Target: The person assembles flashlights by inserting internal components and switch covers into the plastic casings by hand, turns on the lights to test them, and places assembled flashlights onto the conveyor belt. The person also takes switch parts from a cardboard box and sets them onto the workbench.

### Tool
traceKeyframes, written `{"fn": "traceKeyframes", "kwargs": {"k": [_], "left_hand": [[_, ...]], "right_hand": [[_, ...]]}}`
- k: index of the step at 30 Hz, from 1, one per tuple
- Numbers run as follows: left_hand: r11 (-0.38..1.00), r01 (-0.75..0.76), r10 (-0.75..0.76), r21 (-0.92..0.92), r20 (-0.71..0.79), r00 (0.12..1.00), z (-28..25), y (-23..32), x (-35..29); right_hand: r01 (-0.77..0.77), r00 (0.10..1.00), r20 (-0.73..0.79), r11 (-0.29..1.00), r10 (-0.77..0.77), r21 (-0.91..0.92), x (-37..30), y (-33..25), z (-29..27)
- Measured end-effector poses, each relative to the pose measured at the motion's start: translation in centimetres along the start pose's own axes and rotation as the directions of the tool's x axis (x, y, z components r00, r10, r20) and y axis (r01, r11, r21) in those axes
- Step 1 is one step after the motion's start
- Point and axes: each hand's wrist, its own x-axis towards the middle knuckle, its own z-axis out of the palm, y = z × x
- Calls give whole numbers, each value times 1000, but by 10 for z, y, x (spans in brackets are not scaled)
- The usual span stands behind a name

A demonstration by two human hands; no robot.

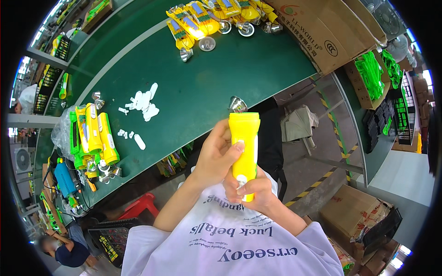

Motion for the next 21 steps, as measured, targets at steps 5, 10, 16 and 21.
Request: {"fn": "traceKeyframes", "kwargs": {"k": [5, 10, 16, 21], "left_hand": [[997, 46, -47, 55, 10, 999, -6, -2, -3], [999, 37, -38, 11, 22, 999, -2, 1, -5], [1000, -12, 12, 18, 21, 1000, -3, -1, -4], [998, 29, -29, 63, 9, 1000, -5, 0, -5]], "right_hand": [[6, 1000, 8, 1000, -6, 22, -3, 4, -3], [15, 1000, -26, 1000, -15, 4, 0, 5, 1], [15, 999, -29, 1000, -16, -10, 1, 5, 2], [27, 999, -30, 999, -28, -28, -1, 4, 5]]}}
